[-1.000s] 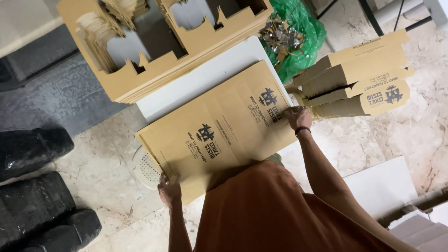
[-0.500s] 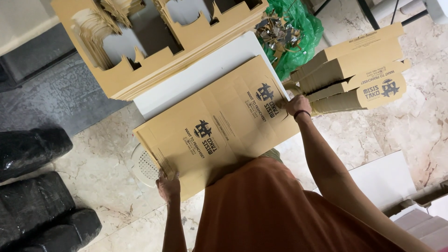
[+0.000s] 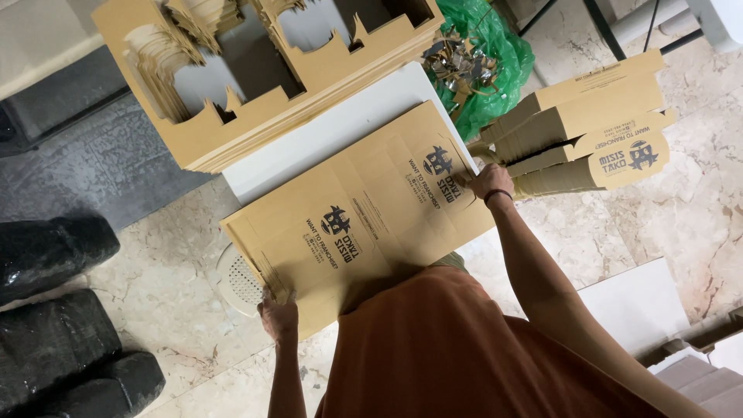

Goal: Folding flat cardboard sheets into boxes and stacking them.

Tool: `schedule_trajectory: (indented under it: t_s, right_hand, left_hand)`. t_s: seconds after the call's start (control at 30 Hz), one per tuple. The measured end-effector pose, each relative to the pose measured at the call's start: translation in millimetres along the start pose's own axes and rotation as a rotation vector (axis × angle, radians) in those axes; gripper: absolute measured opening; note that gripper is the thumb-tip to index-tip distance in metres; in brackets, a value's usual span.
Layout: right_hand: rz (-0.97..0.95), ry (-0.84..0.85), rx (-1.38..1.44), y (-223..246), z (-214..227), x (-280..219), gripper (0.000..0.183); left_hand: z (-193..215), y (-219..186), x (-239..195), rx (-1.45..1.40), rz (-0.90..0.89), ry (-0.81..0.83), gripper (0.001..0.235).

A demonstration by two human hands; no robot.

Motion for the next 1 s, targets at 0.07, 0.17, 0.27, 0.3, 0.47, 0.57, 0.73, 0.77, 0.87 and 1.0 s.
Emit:
schedule_trajectory:
  t_s: [0.07,0.17,0.27,0.3,0.47,0.57,0.73,0.77,0.87,1.0]
  right_hand:
    - [0.008,0.0,-0.013,-2.4,-4.6,5.2,0.047]
    - [0.01,0.005,0.036,14.6,15.9,-14.7,0.052]
    - [0.014,0.007,0.031,-1.4,0.5,3.1,0.049]
    - [0.017,0.004,0.03,-6.7,-4.4,9.1,0.049]
    - [-0.019,-0.003,0.0,31.4,31.4,-30.2,0.038]
    - [0.007,0.0,-0.023,28.2,30.1,-25.2,0.041]
    - [-0.002,0.015,-0.041,44.7,47.7,-38.2,0.047]
    - [0.012,0.022,-0.036,48.6,52.1,-41.3,0.051]
    - [0.062,0.047,-0.014,0.6,16.1,4.3,0.058]
    - [0.118,0.136,-0.025,-12.9,11.7,14.0,0.077]
  left_hand:
    - [0.9,-2.8,-3.1,0.005,0.0,-0.017,0.08]
    - [-6.2,6.7,5.9,-0.004,-0.006,-0.025,0.081]
    - [-7.5,7.4,6.5,-0.007,-0.017,-0.023,0.081]
    - [-9.7,8.7,8.4,-0.011,-0.018,-0.024,0.081]
    - [-6.2,6.7,5.0,-0.028,0.0,-0.021,0.08]
    - [-10.9,9.8,7.2,-0.017,-0.012,-0.048,0.081]
    - [-3.0,1.7,-1.5,-0.04,0.0,-0.013,0.078]
    - [0.3,-1.1,-4.8,-0.061,-0.006,-0.007,0.077]
    - [-7.3,1.6,1.4,-0.042,0.007,-0.015,0.078]
    - [2.0,-4.9,-7.2,-0.057,0.024,-0.008,0.081]
Point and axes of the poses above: each hand's wrist, its own x-axis towards the middle knuckle, its own z-axis out of the back of the hand, y = z × x, the point moved 1 cm from there along x, towards the middle knuckle, and after that the axes turned 14 degrees about z, right-handed, at the moved point
